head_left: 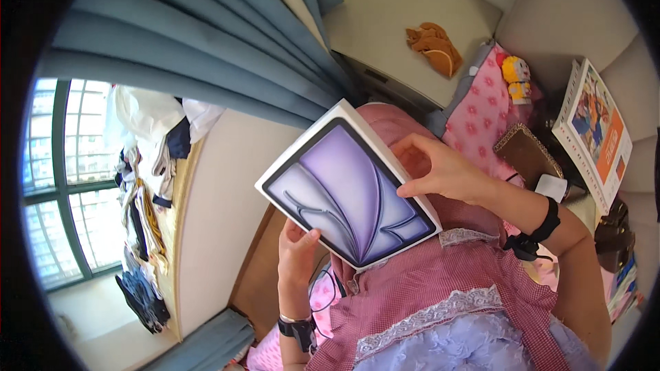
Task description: Wipe down the iPad box and organizing items on a nightstand.
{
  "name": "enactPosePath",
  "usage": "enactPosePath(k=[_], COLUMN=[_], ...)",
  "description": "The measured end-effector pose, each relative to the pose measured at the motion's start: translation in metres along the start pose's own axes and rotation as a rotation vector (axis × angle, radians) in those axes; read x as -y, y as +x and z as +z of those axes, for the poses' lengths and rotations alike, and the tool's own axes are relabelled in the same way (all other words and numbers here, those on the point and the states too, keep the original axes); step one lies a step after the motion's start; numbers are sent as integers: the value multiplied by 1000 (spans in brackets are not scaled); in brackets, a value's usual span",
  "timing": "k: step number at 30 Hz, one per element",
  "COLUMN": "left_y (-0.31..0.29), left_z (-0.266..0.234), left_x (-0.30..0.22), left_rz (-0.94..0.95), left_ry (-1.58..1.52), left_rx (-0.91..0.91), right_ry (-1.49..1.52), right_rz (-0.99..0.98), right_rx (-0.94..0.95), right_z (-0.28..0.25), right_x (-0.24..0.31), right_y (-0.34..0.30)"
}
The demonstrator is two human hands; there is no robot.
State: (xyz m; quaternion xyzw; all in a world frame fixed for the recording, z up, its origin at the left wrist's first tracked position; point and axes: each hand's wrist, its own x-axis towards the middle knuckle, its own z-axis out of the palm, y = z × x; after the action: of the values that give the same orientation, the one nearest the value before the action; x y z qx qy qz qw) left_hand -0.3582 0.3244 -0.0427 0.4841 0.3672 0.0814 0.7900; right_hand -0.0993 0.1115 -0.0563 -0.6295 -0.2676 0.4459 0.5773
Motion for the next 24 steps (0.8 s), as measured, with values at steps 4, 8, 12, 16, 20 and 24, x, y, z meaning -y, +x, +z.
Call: enactPosePath(k=[4, 8, 12, 16, 20, 24], left_y=[-9, -16, -20, -22, -22, -20], left_z=[0, 1, 10, 15, 17, 30], left_x=[3, 2, -9, -14, -8, -6], left_rz=[1, 9, 12, -9, 5, 58], left_ry=[30, 54, 84, 96, 38, 43], left_rx=[-38, -36, -54, -30, -66, -56], right_ry=[-10, -47, -75, -46, -21, -98], right_rz=[5, -70, -112, -84, -84, -106], right_rx=[35, 10, 7, 18, -60, -81], right_z=[-4, -1, -3, -1, 4, -4], right_x=[8, 12, 14, 19, 23, 26], right_y=[-14, -26, -34, -39, -40, -33])
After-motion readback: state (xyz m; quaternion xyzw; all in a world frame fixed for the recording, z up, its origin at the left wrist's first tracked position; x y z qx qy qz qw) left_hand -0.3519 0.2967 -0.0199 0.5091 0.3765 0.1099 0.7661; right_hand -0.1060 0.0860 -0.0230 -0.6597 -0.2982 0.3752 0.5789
